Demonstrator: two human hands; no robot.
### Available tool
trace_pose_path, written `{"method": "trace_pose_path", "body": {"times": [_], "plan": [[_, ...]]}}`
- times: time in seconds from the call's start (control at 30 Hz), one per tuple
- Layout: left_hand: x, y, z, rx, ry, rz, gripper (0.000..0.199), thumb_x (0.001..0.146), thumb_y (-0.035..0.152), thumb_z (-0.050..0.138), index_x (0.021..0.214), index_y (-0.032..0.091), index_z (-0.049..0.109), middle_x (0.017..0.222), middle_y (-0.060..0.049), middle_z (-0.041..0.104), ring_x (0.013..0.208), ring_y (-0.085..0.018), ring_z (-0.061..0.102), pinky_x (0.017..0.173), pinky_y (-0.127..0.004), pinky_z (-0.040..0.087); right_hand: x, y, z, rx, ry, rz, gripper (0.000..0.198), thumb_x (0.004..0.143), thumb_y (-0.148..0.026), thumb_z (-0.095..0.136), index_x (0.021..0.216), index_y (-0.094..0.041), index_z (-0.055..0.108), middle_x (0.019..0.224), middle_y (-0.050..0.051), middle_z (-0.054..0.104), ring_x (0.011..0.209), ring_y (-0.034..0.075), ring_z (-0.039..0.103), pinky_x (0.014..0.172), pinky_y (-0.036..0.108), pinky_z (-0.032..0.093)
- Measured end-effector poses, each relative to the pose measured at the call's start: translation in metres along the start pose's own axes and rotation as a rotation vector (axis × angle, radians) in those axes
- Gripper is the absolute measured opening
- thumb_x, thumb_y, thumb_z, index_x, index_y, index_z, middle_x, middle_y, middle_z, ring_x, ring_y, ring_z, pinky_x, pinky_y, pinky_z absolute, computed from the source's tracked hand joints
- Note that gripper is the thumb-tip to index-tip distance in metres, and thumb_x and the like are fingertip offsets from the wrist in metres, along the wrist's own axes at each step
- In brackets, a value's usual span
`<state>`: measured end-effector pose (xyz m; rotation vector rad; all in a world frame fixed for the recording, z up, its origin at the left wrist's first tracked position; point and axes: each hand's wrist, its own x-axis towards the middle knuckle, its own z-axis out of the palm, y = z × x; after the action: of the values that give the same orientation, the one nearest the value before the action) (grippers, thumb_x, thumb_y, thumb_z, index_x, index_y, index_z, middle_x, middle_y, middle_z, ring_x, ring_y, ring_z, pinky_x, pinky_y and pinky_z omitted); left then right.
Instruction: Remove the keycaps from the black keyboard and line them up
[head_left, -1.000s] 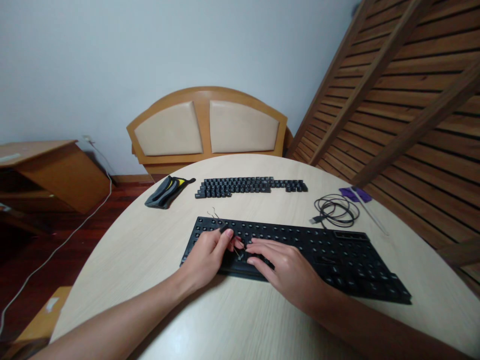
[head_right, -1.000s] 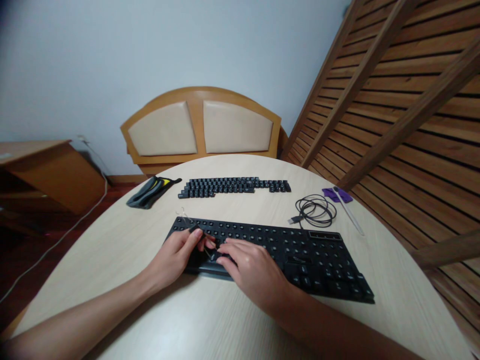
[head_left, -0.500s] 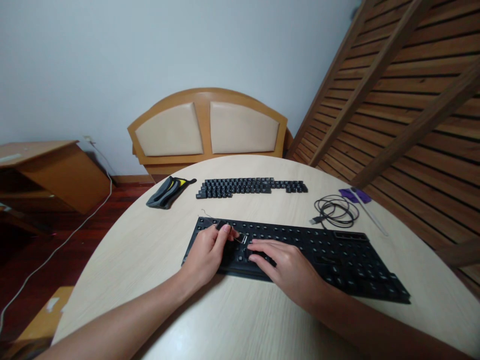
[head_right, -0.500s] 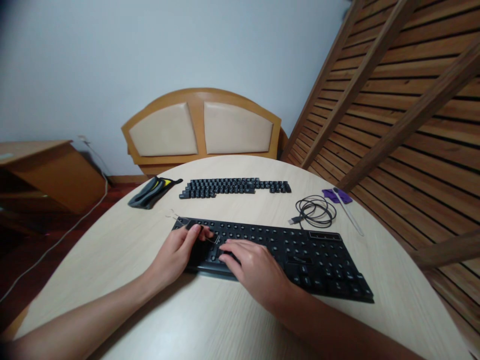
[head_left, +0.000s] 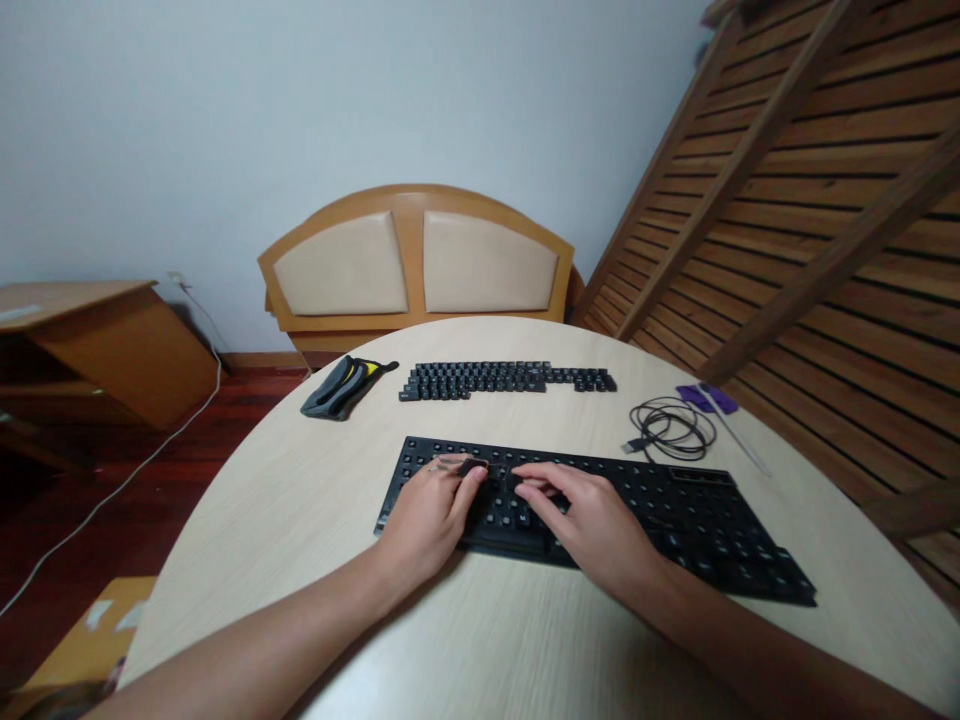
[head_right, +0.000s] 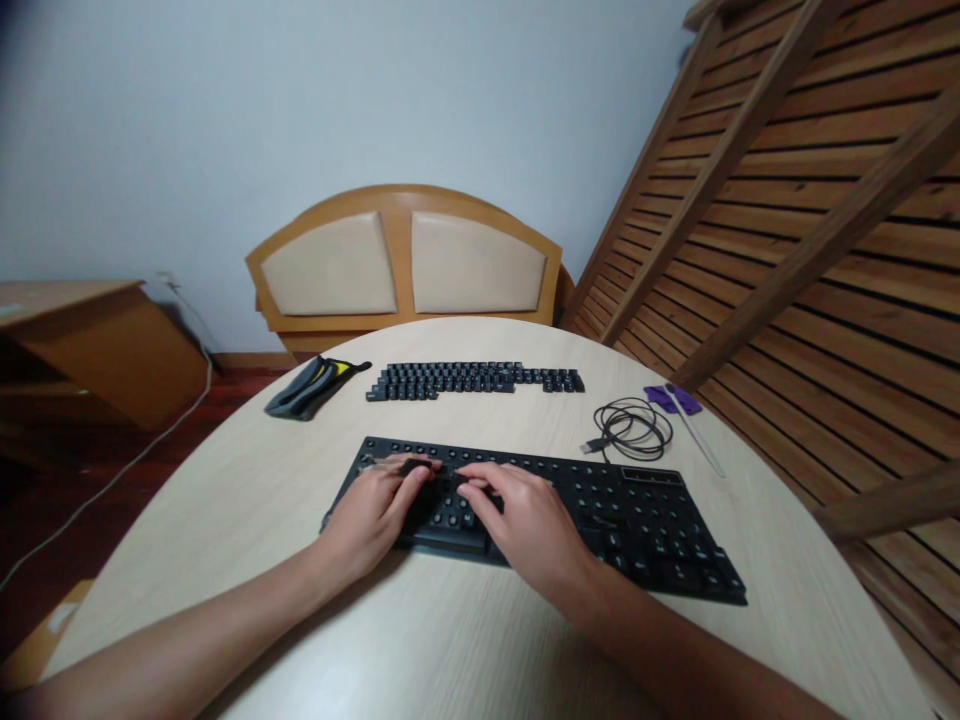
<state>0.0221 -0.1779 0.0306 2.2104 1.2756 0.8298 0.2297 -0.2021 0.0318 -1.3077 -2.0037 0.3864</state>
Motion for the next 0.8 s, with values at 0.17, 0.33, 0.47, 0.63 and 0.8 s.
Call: {"method": "trace_pose_path", "body": {"times": [0.17,0.33,0.47,0.63,0.8], "plan": [[0.0,0.001,-0.001,0.021,0.002,0.016,0.038,0.103,0.033,0.038,0.106,0.016,0.072,0.115,-0.008,0.072,0.113,-0.024,0.063,0.103,-0.037,0.044,0.02,0.002,-0.014,-0.138,0.072,0.011,0.019,0.094,-0.03,0.055,0.103,-0.023,0.07,0.1,0.004,0.076,0.088,0.021,0.072,0.081,0.034,0.056],[0.0,0.001,-0.001,0.043,-0.002,0.012,0.039,0.103,0.034,0.037,0.104,0.016,0.072,0.115,-0.009,0.072,0.113,-0.024,0.063,0.103,-0.038,0.044,0.06,0.007,-0.015,-0.317,0.024,0.004,0.02,0.094,-0.031,0.055,0.106,-0.023,0.07,0.101,0.003,0.075,0.095,0.022,0.07,0.083,0.034,0.053],[0.0,0.001,-0.001,0.056,-0.007,-0.002,0.04,0.103,0.034,0.036,0.103,0.015,0.072,0.116,-0.01,0.072,0.113,-0.025,0.063,0.102,-0.038,0.045,0.102,0.011,-0.007,-0.453,-0.088,0.03,0.024,0.095,-0.032,0.055,0.111,-0.023,0.07,0.105,0.004,0.075,0.1,0.023,0.068,0.086,0.033,0.05],[0.0,0.001,-0.001,0.07,-0.018,-0.012,0.041,0.103,0.034,0.036,0.104,0.015,0.072,0.116,-0.01,0.072,0.114,-0.026,0.063,0.102,-0.04,0.045,0.138,0.016,0.014,-0.488,-0.134,0.042,0.023,0.094,-0.032,0.057,0.109,-0.022,0.071,0.104,0.008,0.075,0.1,0.025,0.068,0.088,0.033,0.048],[0.0,0.001,-0.002,0.068,-0.024,-0.004,0.039,0.103,0.033,0.037,0.106,0.015,0.072,0.117,-0.009,0.072,0.115,-0.025,0.062,0.103,-0.04,0.045,0.145,0.03,0.038,-0.492,-0.139,0.08,0.023,0.093,-0.033,0.057,0.107,-0.022,0.072,0.102,0.008,0.075,0.097,0.025,0.069,0.082,0.032,0.049]]}}
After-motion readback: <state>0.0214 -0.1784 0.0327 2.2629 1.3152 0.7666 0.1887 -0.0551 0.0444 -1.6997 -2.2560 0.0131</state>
